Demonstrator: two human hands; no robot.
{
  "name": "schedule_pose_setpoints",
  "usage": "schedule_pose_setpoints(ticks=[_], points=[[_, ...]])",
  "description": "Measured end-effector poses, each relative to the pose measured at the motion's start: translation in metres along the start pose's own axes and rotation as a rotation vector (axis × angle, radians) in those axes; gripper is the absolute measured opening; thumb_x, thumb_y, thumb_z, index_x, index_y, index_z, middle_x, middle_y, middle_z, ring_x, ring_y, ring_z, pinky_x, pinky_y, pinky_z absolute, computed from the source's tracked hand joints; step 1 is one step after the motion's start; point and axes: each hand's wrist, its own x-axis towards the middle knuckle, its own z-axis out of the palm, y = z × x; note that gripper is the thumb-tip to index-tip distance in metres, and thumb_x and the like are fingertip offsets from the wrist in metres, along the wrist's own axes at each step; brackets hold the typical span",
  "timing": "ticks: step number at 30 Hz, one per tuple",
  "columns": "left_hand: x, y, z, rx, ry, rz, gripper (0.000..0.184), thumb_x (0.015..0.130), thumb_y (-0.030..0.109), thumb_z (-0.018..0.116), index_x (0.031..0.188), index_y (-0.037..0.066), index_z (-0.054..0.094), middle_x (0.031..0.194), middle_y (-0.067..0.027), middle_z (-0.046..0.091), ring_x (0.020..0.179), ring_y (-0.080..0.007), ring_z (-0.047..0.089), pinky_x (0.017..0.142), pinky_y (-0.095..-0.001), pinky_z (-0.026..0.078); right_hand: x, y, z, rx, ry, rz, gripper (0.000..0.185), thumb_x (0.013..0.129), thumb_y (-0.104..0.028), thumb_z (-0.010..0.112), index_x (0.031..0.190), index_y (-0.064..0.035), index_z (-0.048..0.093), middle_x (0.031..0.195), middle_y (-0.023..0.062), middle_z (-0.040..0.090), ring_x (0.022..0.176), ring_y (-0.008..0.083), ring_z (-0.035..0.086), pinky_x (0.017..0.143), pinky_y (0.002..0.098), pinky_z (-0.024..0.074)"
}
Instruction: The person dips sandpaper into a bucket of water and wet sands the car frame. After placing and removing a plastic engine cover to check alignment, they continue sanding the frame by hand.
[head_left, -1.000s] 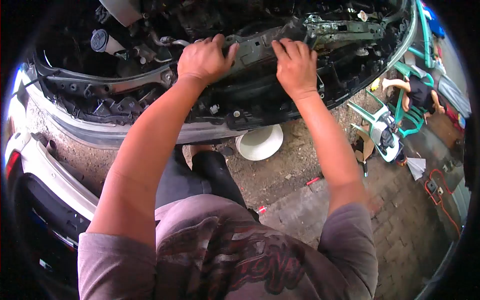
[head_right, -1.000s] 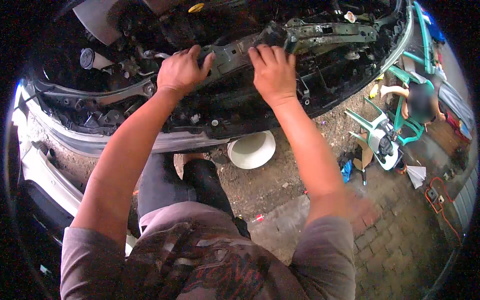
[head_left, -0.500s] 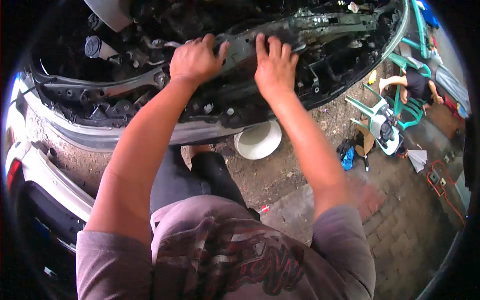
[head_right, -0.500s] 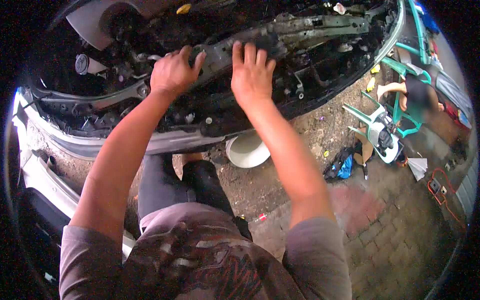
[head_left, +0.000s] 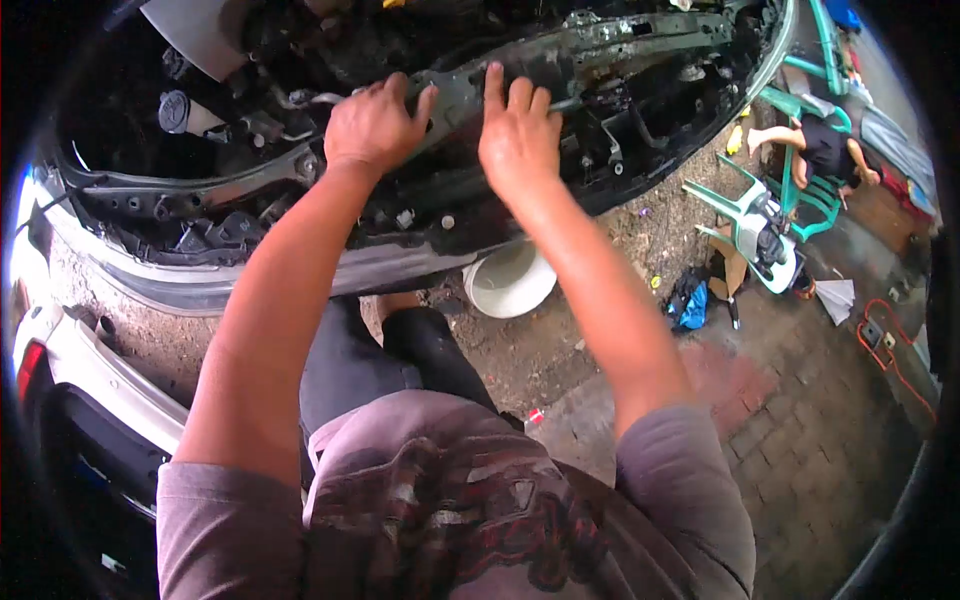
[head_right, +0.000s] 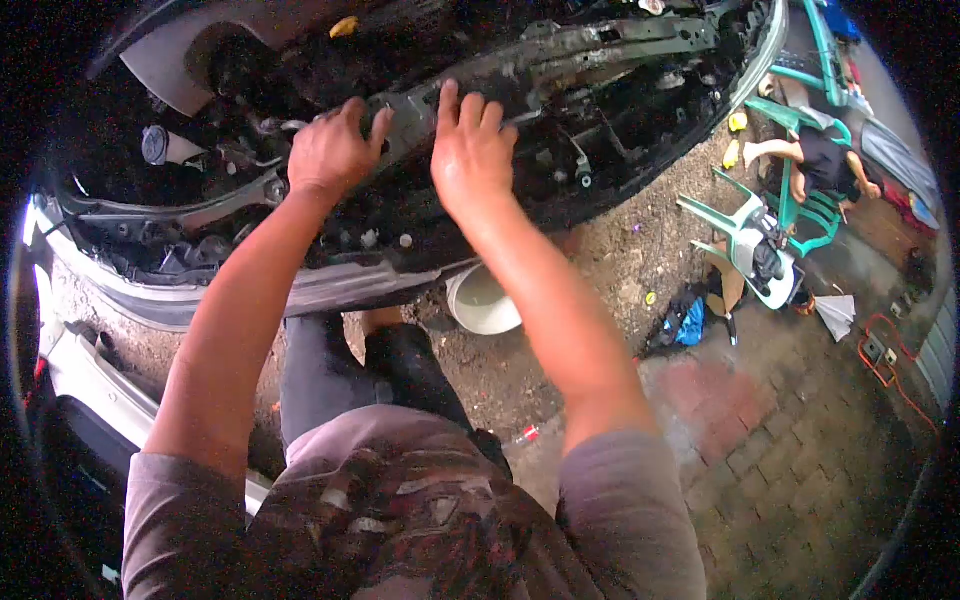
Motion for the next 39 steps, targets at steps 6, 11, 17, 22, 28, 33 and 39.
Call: schedule_pose_setpoints(ticks=[6,11,17,22,28,33,39], points=[[0.001,-0.003,0.001,0.039,0.043,0.024,0.054,0.107,0.057,0.054,0.113,0.006,0.071,0.104,-0.0235,0.078,0.102,-0.0426,0.075,0.088,-0.0540,0.059,0.032,0.014,-0.007,0.020,0.028,0.137,0.058,0.098,-0.019,0.060,0.155,-0.0103,0.056,0.122,0.0172,0.062,0.111,0.0363,0.060,0.090,0.0553,0.0506],[-0.006,-0.003,0.006,0.015,0.053,0.047,0.055,0.108,0.057,0.052,0.112,0.005,0.070,0.104,-0.0236,0.078,0.101,-0.0428,0.075,0.089,-0.0544,0.059,0.024,0.038,-0.004,-0.012,-0.007,0.018,0.057,0.099,-0.021,0.058,0.156,-0.0225,0.057,0.121,0.0171,0.062,0.112,0.0369,0.060,0.085,0.0580,0.0485],[-0.001,0.004,-0.003,0.027,0.020,0.015,0.056,0.107,0.057,0.052,0.112,0.005,0.071,0.104,-0.0230,0.078,0.101,-0.0422,0.075,0.089,-0.0537,0.059,0.019,0.035,-0.007,-0.050,-0.016,0.056,0.059,0.098,-0.021,0.060,0.155,-0.0080,0.058,0.123,0.0169,0.061,0.112,0.0365,0.059,0.088,0.0555,0.0473],[-0.001,-0.004,0.007,0.042,0.049,0.038,0.056,0.107,0.058,0.053,0.112,0.005,0.071,0.103,-0.0219,0.078,0.101,-0.0416,0.075,0.090,-0.0525,0.060,0.018,0.052,-0.004,-0.018,0.062,0.086,0.053,0.098,-0.017,0.059,0.150,-0.0180,0.065,0.110,0.0135,0.061,0.105,0.0341,0.059,0.085,0.0531,0.0472],[0.001,0.003,0.000,0.071,0.055,-0.002,0.055,0.107,0.057,0.053,0.108,0.005,0.070,0.104,-0.0234,0.078,0.103,-0.0412,0.075,0.090,-0.0530,0.059,-0.004,-0.006,0.001,0.051,0.023,0.045,0.054,0.098,-0.020,0.060,0.149,-0.0017,0.061,0.117,0.0149,0.064,0.105,0.0313,0.061,0.084,0.0524,0.0473],[-0.004,0.006,-0.003,0.071,0.023,0.005,0.055,0.106,0.057,0.054,0.110,0.005,0.070,0.107,-0.0240,0.078,0.105,-0.0409,0.075,0.091,-0.0527,0.059,0.028,0.025,-0.003,0.019,0.014,0.237,0.060,0.096,-0.021,0.061,0.151,0.0022,0.057,0.118,0.0159,0.064,0.103,0.0304,0.062,0.087,0.0520,0.0480],[-0.003,0.005,-0.002,0.113,-0.012,-0.013,0.055,0.106,0.057,0.054,0.113,0.005,0.070,0.108,-0.0236,0.078,0.107,-0.0416,0.075,0.093,-0.0527,0.059,0.004,-0.006,-0.008,0.299,-0.057,0.304,0.073,0.093,-0.018,0.064,0.161,-0.0013,0.043,0.121,0.0223,0.060,0.107,0.0392,0.063,0.090,0.0544,0.0521]])
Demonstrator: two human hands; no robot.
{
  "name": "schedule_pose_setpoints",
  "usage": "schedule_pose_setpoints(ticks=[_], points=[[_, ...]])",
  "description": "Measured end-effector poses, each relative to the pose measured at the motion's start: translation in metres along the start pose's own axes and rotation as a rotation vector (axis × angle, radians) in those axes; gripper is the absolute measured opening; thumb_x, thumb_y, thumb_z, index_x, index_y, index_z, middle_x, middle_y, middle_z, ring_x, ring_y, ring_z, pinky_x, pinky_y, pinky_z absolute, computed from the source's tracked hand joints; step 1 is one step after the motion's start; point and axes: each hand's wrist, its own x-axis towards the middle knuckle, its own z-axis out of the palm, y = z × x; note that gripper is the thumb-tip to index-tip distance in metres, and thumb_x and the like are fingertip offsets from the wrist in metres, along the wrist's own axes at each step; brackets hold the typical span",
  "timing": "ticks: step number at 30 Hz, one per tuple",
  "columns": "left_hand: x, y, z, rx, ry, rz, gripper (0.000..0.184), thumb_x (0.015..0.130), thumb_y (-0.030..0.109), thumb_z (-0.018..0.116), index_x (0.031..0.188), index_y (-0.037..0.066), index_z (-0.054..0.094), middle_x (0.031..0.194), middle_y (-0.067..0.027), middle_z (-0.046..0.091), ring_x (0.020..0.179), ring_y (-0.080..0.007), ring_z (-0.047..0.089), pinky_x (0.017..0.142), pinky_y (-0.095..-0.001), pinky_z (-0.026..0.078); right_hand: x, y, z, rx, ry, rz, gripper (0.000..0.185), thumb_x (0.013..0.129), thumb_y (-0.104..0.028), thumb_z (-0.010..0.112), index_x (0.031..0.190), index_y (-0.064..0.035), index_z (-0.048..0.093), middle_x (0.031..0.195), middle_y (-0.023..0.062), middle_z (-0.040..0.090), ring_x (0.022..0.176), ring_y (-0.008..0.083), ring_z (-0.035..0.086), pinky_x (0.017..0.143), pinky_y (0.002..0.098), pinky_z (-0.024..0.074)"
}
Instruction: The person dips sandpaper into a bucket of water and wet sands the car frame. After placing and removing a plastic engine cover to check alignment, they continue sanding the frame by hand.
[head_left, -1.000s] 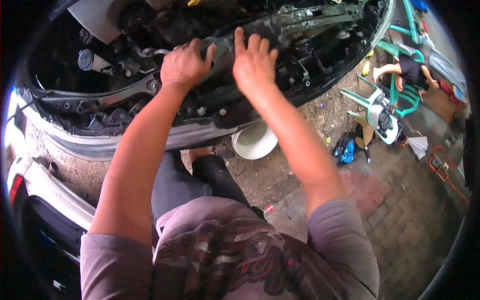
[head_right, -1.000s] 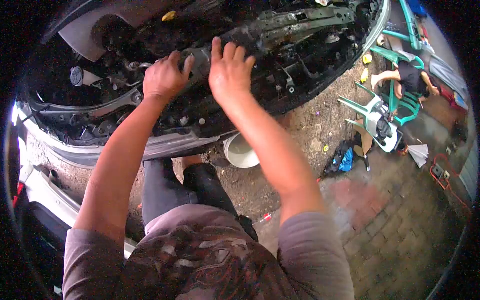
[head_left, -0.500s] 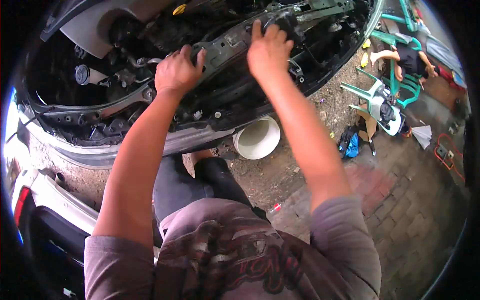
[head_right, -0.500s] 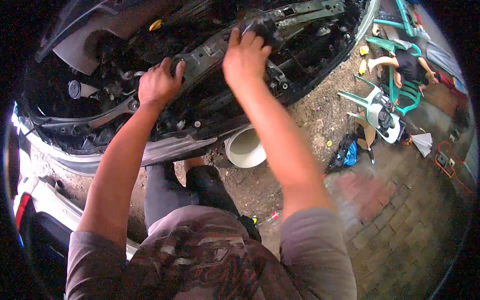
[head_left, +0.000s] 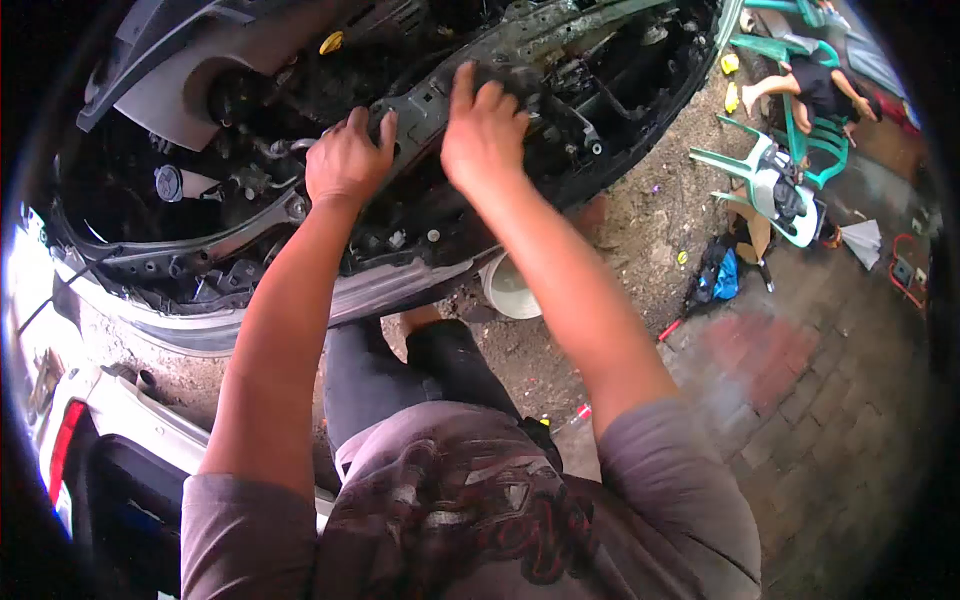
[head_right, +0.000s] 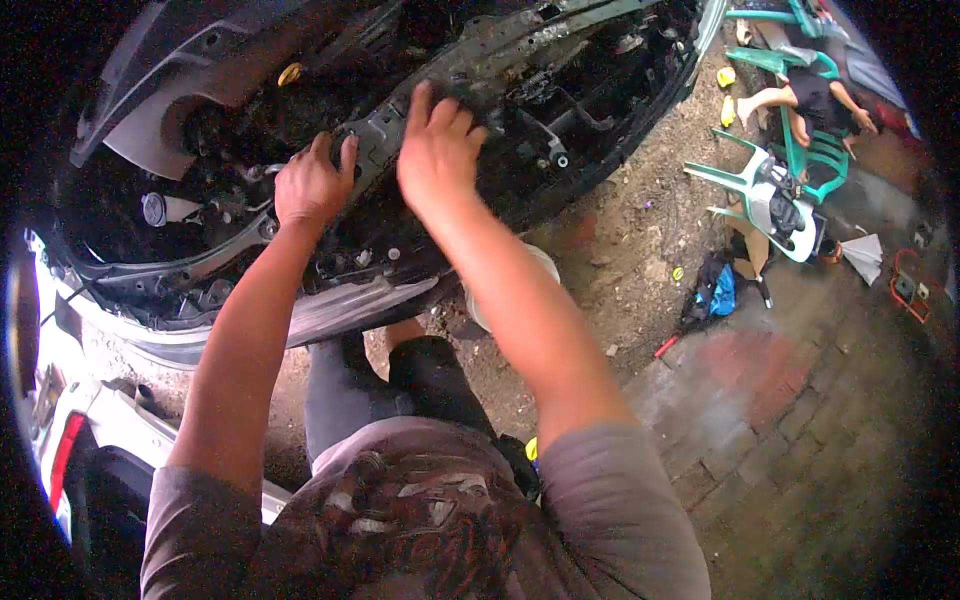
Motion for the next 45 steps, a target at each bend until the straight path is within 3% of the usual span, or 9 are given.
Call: schedule_pose_setpoints(ticks=[4,8,12,16,20,24,29,39,45], points=[[0.003,0.002,0.004,-0.012,0.034,-0.018,0.055,0.106,0.057,0.054,0.112,0.005,0.069,0.108,-0.0244,0.078,0.105,-0.0426,0.075,0.092,-0.0533,0.059,-0.019,-0.015,0.003,0.049,-0.052,0.056,0.081,0.088,-0.013,0.068,0.161,0.0077,0.038,0.122,0.0236,0.058,0.107,0.0409,0.062,0.091,0.0547,0.0524],[0.001,0.000,0.004,0.001,0.057,0.020,0.054,0.106,0.058,0.054,0.112,0.006,0.069,0.108,-0.0255,0.078,0.105,-0.0447,0.074,0.092,-0.0550,0.058,-0.010,0.001,-0.003,0.165,-0.065,0.096,0.081,0.091,-0.014,0.066,0.166,-0.0038,0.036,0.124,0.0242,0.057,0.111,0.0431,0.061,0.090,0.0577,0.0530],[0.003,0.004,0.004,0.005,0.036,-0.018,0.053,0.106,0.056,0.053,0.111,0.006,0.069,0.108,-0.0264,0.077,0.104,-0.0456,0.074,0.092,-0.0555,0.058,-0.029,-0.028,0.005,0.069,-0.088,0.146,0.085,0.091,-0.016,0.067,0.164,0.0085,0.031,0.128,0.0274,0.056,0.112,0.0428,0.061,0.093,0.0598,0.0546],[0.002,0.001,0.004,0.015,0.026,-0.004,0.055,0.106,0.059,0.053,0.112,0.006,0.069,0.110,-0.0270,0.077,0.105,-0.0462,0.074,0.093,-0.0553,0.058,-0.022,-0.015,-0.007,0.235,-0.114,0.199,0.085,0.092,-0.012,0.066,0.167,0.0026,0.030,0.125,0.0261,0.055,0.114,0.0435,0.061,0.091,0.0550,0.0579],[0.005,0.002,0.008,0.027,0.032,-0.009,0.056,0.107,0.058,0.051,0.111,0.004,0.069,0.108,-0.0271,0.077,0.105,-0.0465,0.073,0.092,-0.0566,0.057,-0.027,-0.027,-0.002,0.290,-0.165,0.258,0.086,0.091,-0.010,0.068,0.164,0.0122,0.027,0.131,0.0296,0.054,0.114,0.0449,0.061,0.095,0.0501,0.0596],[0.005,0.003,0.004,0.046,-0.051,-0.025,0.058,0.107,0.059,0.049,0.116,0.005,0.068,0.111,-0.0281,0.076,0.108,-0.0466,0.073,0.094,-0.0575,0.056,-0.026,-0.015,-0.006,0.296,-0.141,0.264,0.087,0.090,-0.009,0.068,0.168,0.0012,0.029,0.132,0.0306,0.053,0.110,0.0452,0.063,0.089,0.0501,0.0617],[0.010,0.009,0.003,0.061,-0.069,-0.020,0.060,0.107,0.060,0.047,0.118,0.005,0.067,0.112,-0.0286,0.076,0.109,-0.0477,0.073,0.094,-0.0583,0.056,-0.043,-0.055,0.003,0.491,-0.157,0.429,0.089,0.089,-0.006,0.066,0.166,0.0088,0.026,0.134,0.0355,0.050,0.116,0.0517,0.058,0.099,0.0536,0.0572],[0.010,0.002,0.006,0.070,-0.099,-0.002,0.060,0.107,0.060,0.046,0.114,0.003,0.065,0.109,-0.0299,0.077,0.105,-0.0500,0.073,0.092,-0.0592,0.056,-0.042,-0.086,-0.004,0.657,-0.239,0.603,0.095,0.094,-0.017,0.069,0.171,0.0018,0.017,0.143,0.0395,0.044,0.125,0.0590,0.055,0.105,0.0594,0.0546],[0.011,0.002,0.004,0.098,-0.122,0.029,0.064,0.107,0.062,0.043,0.118,0.002,0.064,0.109,-0.0308,0.076,0.106,-0.0501,0.073,0.094,-0.0591,0.056,0.004,-0.049,-0.007,0.691,-0.006,0.735,0.102,0.093,-0.030,0.078,0.170,0.0010,0.020,0.139,0.0395,0.046,0.122,0.0567,0.059,0.104,0.0567,0.0550]])
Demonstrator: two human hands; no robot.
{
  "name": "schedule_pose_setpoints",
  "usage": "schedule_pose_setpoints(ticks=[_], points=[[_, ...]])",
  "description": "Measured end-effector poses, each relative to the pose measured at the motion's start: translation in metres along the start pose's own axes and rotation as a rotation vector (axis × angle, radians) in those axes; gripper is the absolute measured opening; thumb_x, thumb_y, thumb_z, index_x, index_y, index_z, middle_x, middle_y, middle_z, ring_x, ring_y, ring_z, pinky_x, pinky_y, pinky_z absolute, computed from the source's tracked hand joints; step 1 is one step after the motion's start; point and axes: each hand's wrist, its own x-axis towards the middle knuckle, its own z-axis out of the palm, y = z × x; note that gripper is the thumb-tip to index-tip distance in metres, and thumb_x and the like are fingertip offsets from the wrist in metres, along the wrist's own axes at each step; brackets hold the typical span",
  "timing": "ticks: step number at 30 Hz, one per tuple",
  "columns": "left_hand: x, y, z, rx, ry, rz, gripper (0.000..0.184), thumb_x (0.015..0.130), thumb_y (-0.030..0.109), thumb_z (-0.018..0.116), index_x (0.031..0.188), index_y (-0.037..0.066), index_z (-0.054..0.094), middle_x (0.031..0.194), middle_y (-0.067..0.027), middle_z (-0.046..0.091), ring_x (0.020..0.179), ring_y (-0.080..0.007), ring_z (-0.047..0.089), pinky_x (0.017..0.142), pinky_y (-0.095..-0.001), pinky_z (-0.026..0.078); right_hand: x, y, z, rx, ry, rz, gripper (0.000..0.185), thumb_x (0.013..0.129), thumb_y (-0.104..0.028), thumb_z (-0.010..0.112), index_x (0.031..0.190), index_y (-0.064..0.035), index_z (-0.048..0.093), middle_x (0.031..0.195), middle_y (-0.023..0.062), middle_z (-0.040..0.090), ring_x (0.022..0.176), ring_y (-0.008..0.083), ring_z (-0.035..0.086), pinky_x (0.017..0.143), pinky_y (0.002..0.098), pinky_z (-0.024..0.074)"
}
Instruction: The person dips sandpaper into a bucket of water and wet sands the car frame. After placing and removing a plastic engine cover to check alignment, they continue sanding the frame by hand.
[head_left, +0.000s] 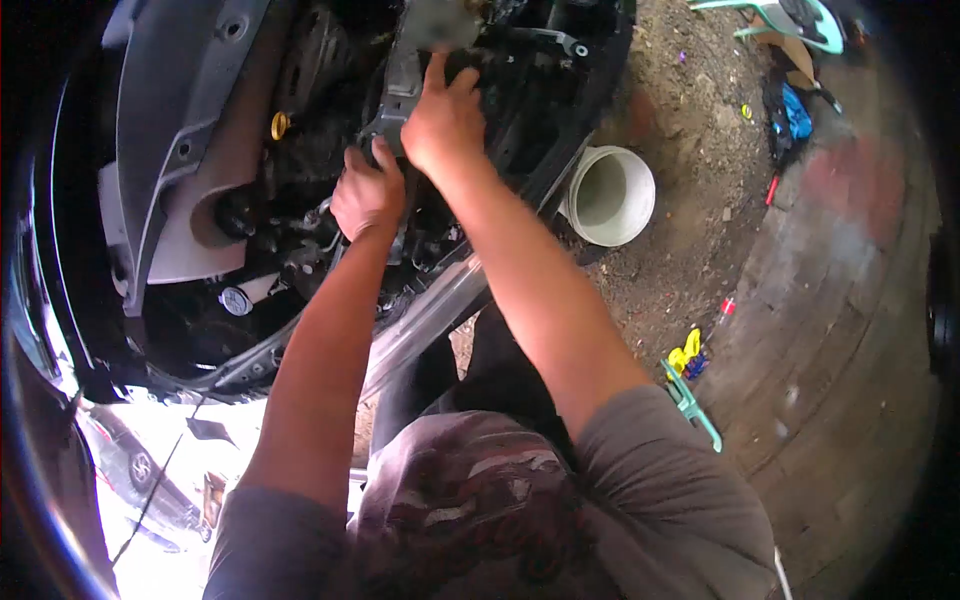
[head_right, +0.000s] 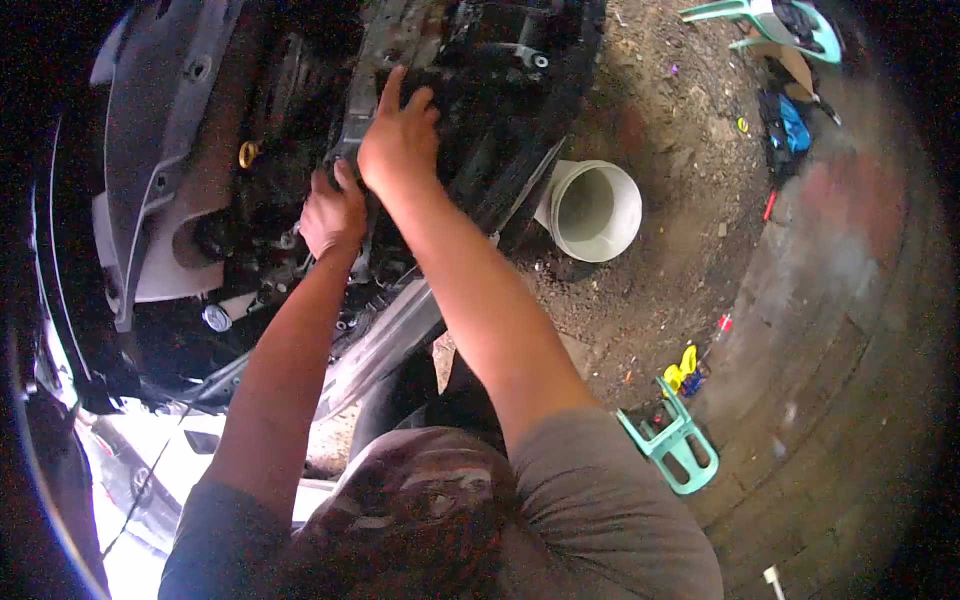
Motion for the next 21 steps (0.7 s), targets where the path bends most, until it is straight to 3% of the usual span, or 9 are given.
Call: schedule_pose_setpoints(ticks=[2,6,8,12,14,18,20,21], points=[[0.002,0.004,0.000,-0.026,-0.019,-0.028,0.066,0.108,0.063,0.042,0.118,0.002,0.064,0.110,-0.0315,0.076,0.107,-0.0509,0.073,0.094,-0.0598,0.056,-0.038,-0.006,0.006,0.038,-0.034,0.049,0.106,0.094,-0.043,0.080,0.170,0.0005,0.021,0.134,0.0382,0.048,0.121,0.0573,0.059,0.104,0.0562,0.0536],[0.001,0.001,-0.001,0.005,-0.067,-0.048,0.068,0.108,0.064,0.040,0.120,0.002,0.064,0.110,-0.0319,0.076,0.107,-0.0514,0.073,0.093,-0.0608,0.056,-0.048,0.004,0.029,0.062,0.104,0.051,0.109,0.090,-0.035,0.084,0.170,0.0008,0.020,0.137,0.0384,0.047,0.121,0.0570,0.059,0.103,0.0562,0.0545],[-0.001,0.000,0.003,-0.013,-0.018,-0.014,0.069,0.108,0.064,0.039,0.120,0.002,0.064,0.110,-0.0324,0.076,0.106,-0.0517,0.073,0.092,-0.0614,0.056,-0.003,0.011,0.008,0.172,-0.007,0.140,0.107,0.088,-0.025,0.083,0.172,-0.0039,0.020,0.145,0.0402,0.043,0.123,0.0559,0.060,0.104,0.0573,0.0543],[0.005,-0.001,0.008,0.018,-0.009,-0.023,0.068,0.107,0.064,0.042,0.121,0.001,0.064,0.104,-0.0320,0.077,0.102,-0.0515,0.074,0.090,-0.0617,0.056,-0.056,0.011,0.032,0.214,0.091,0.096,0.097,0.087,-0.026,0.083,0.168,-0.0043,0.033,0.135,0.0332,0.048,0.119,0.0548,0.061,0.101,0.0583,0.0552],[0.002,0.002,0.003,0.009,-0.019,-0.021,0.068,0.107,0.063,0.043,0.121,0.001,0.064,0.105,-0.0322,0.076,0.103,-0.0513,0.073,0.090,-0.0613,0.056,-0.062,0.012,0.027,0.244,-0.028,0.152,0.093,0.087,-0.027,0.083,0.166,-0.0040,0.037,0.133,0.0313,0.048,0.118,0.0543,0.062,0.100,0.0580,0.0554],[-0.002,0.007,0.006,0.037,0.074,0.001,0.065,0.108,0.060,0.042,0.121,0.000,0.065,0.107,-0.0325,0.076,0.102,-0.0523,0.073,0.090,-0.0614,0.056,0.005,0.019,0.000,0.178,0.049,0.134,0.087,0.086,-0.015,0.073,0.165,-0.0091,0.038,0.138,0.0301,0.046,0.119,0.0521,0.063,0.100,0.0569,0.0554],[-0.001,0.005,0.005,0.038,0.042,-0.010,0.065,0.108,0.061,0.042,0.121,0.001,0.066,0.107,-0.0323,0.076,0.103,-0.0523,0.073,0.090,-0.0619,0.056,0.020,0.025,-0.001,0.257,0.094,0.097,0.075,0.086,-0.016,0.072,0.158,-0.0079,0.053,0.138,0.0310,0.051,0.121,0.0491,0.063,0.102,0.0545,0.0552],[0.000,0.002,0.008,0.031,0.057,0.004,0.066,0.108,0.062,0.042,0.122,0.002,0.066,0.107,-0.0322,0.076,0.105,-0.0518,0.073,0.091,-0.0622,0.055,0.023,0.035,-0.002,0.345,0.161,0.061,0.061,0.085,-0.016,0.072,0.145,-0.0063,0.064,0.132,0.0311,0.058,0.120,0.0466,0.065,0.102,0.0534,0.0555]])
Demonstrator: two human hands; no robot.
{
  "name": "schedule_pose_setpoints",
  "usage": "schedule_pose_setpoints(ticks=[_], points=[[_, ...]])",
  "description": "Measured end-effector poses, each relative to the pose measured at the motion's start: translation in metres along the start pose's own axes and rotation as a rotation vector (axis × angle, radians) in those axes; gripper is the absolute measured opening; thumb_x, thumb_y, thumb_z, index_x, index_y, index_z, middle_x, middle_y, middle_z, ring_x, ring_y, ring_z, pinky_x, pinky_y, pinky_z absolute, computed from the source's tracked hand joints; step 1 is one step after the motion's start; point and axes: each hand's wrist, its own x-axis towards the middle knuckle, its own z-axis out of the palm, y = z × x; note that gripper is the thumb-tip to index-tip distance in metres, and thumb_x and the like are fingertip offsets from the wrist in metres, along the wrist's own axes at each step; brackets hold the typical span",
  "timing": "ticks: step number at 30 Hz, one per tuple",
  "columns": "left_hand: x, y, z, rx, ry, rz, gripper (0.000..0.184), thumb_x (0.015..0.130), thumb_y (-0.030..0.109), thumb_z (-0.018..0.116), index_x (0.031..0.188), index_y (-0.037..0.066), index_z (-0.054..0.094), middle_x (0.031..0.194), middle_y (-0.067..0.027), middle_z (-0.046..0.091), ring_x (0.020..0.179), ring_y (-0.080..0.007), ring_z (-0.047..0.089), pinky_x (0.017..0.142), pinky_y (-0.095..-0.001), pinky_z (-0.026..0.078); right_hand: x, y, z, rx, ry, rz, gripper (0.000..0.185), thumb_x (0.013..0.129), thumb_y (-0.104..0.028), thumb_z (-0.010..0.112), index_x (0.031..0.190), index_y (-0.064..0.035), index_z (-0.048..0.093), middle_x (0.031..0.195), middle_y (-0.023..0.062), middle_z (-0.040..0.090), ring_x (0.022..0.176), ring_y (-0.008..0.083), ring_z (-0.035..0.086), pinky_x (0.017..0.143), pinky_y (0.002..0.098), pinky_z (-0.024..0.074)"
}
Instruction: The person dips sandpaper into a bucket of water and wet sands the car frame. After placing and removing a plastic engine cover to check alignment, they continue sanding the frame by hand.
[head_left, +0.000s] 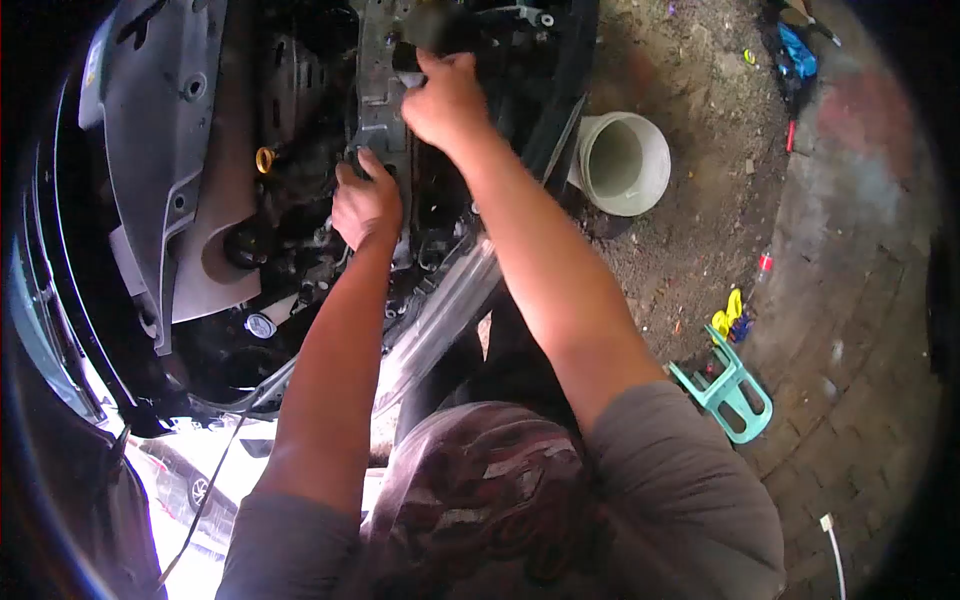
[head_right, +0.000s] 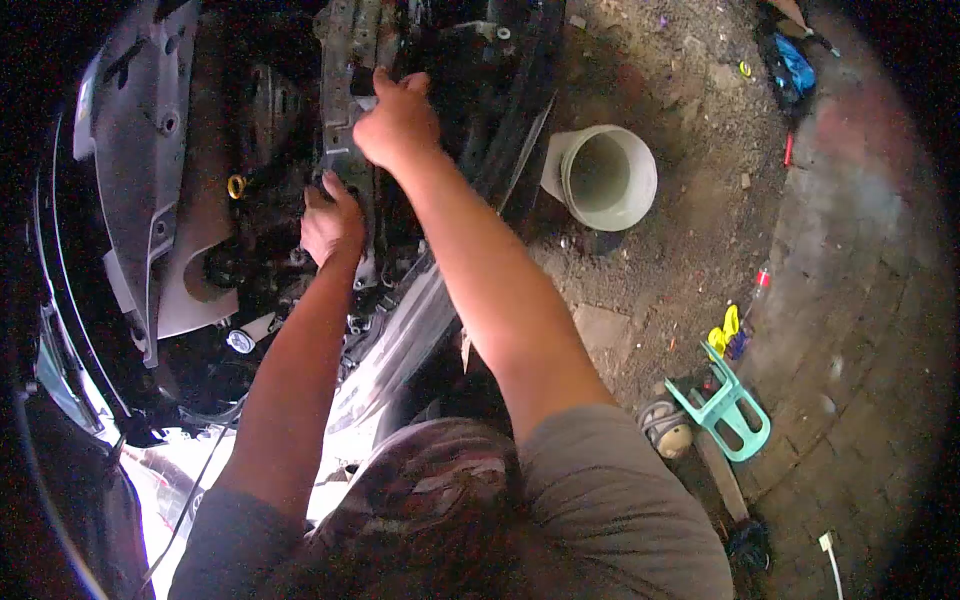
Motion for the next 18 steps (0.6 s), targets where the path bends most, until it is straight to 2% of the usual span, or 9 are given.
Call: schedule_pose_setpoints(ticks=[1,2,3,4,7,8,11,14,18], points=[[-0.003,-0.001,0.000,0.010,-0.008,0.003,0.066,0.108,0.062,0.042,0.122,0.002,0.066,0.107,-0.0322,0.076,0.105,-0.0518,0.073,0.091,-0.0622,0.055,0.001,0.012,-0.007,0.090,0.062,-0.038,0.049,0.085,-0.017,0.071,0.132,-0.0047,0.075,0.125,0.0312,0.066,0.118,0.0441,0.067,0.102,0.0522,0.0558],[-0.002,0.002,-0.002,0.003,-0.012,-0.010,0.067,0.108,0.062,0.041,0.122,0.002,0.066,0.107,-0.0320,0.076,0.105,-0.0516,0.073,0.091,-0.0621,0.055,0.003,0.017,-0.022,0.133,0.078,-0.011,0.028,0.086,-0.015,0.069,0.106,-0.0016,0.083,0.101,0.0281,0.076,0.102,0.0422,0.074,0.092,0.0500,0.0587],[-0.001,0.003,-0.004,-0.002,-0.014,-0.026,0.067,0.108,0.062,0.041,0.122,0.002,0.066,0.107,-0.0319,0.076,0.106,-0.0515,0.073,0.091,-0.0620,0.055,-0.007,0.011,-0.041,0.329,0.113,0.160,0.024,0.087,-0.013,0.066,0.100,-0.0007,0.082,0.088,0.0244,0.078,0.085,0.0422,0.076,0.081,0.0496,0.0591],[0.000,0.002,-0.001,0.015,-0.016,-0.023,0.067,0.108,0.062,0.041,0.122,0.002,0.066,0.108,-0.0319,0.076,0.106,-0.0512,0.073,0.091,-0.0615,0.055,-0.014,0.009,-0.063,0.449,0.082,0.297,0.026,0.089,-0.010,0.061,0.103,-0.0007,0.081,0.088,0.0240,0.078,0.079,0.0422,0.076,0.075,0.0492,0.0582],[0.001,0.001,0.000,0.014,-0.014,-0.030,0.068,0.108,0.062,0.041,0.121,0.001,0.066,0.107,-0.0315,0.076,0.105,-0.0512,0.073,0.091,-0.0612,0.056,-0.018,0.034,-0.079,0.446,0.151,0.228,0.030,0.091,-0.009,0.057,0.109,0.0005,0.079,0.102,0.0269,0.078,0.099,0.0413,0.077,0.089,0.0465,0.0577],[0.000,-0.001,0.000,0.017,-0.014,-0.032,0.068,0.108,0.062,0.041,0.121,0.001,0.066,0.107,-0.0315,0.076,0.105,-0.0512,0.073,0.091,-0.0612,0.056,-0.017,0.039,-0.074,0.448,0.149,0.229,0.030,0.091,-0.009,0.057,0.109,0.0005,0.079,0.102,0.0269,0.078,0.099,0.0413,0.077,0.089,0.0465,0.0577],[-0.001,0.002,-0.001,0.004,0.003,-0.010,0.066,0.108,0.062,0.041,0.119,0.001,0.067,0.106,-0.0312,0.076,0.104,-0.0515,0.073,0.091,-0.0612,0.056,-0.015,0.032,-0.066,0.237,0.097,0.294,0.039,0.093,-0.016,0.059,0.128,-0.0012,0.070,0.127,0.0312,0.072,0.120,0.0468,0.070,0.104,0.0496,0.0537],[-0.001,0.001,-0.001,-0.003,0.006,-0.012,0.064,0.108,0.061,0.043,0.116,0.001,0.066,0.105,-0.0312,0.076,0.103,-0.0517,0.073,0.091,-0.0615,0.055,-0.009,0.022,-0.046,0.210,0.015,0.387,0.042,0.095,-0.025,0.065,0.130,-0.0018,0.070,0.129,0.0318,0.072,0.123,0.0463,0.069,0.106,0.0496,0.0533],[-0.001,0.002,-0.001,-0.015,0.008,-0.010,0.062,0.108,0.060,0.044,0.112,0.002,0.066,0.103,-0.0311,0.076,0.102,-0.0517,0.073,0.089,-0.0620,0.055,-0.012,0.028,-0.024,0.065,-0.151,0.236,0.056,0.093,-0.041,0.076,0.134,-0.0023,0.071,0.132,0.0290,0.072,0.126,0.0456,0.068,0.109,0.0494,0.0530]])
